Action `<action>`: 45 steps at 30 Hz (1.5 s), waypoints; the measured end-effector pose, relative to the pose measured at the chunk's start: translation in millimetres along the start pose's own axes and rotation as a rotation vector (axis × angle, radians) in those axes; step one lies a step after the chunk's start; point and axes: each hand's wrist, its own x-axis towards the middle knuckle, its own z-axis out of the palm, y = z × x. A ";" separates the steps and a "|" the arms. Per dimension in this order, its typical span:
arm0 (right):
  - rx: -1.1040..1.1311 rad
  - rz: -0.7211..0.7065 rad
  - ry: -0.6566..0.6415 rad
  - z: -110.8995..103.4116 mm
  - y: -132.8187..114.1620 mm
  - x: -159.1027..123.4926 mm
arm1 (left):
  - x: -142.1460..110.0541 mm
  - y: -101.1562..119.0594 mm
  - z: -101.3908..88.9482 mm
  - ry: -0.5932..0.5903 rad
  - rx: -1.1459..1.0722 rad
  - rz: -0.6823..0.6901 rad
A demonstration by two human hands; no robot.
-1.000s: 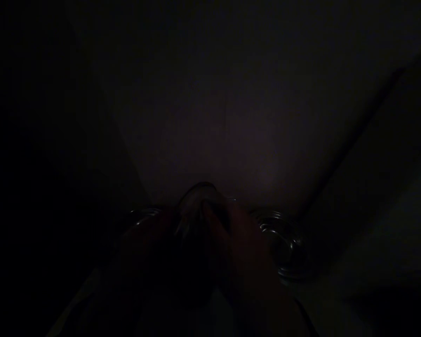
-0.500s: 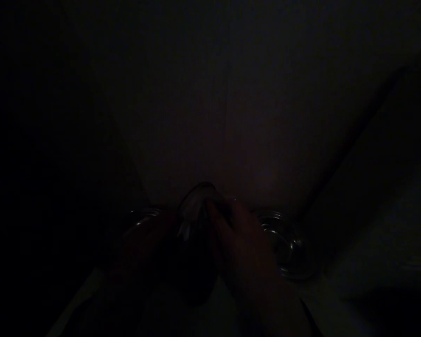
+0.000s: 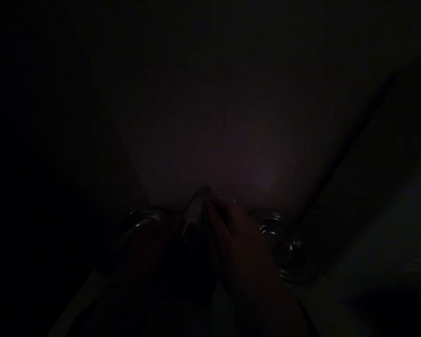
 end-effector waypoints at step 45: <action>-0.101 -0.154 0.098 3.0 -20.9 1.1 | 5.8 -8.0 -1.4 -0.107 0.014 -0.050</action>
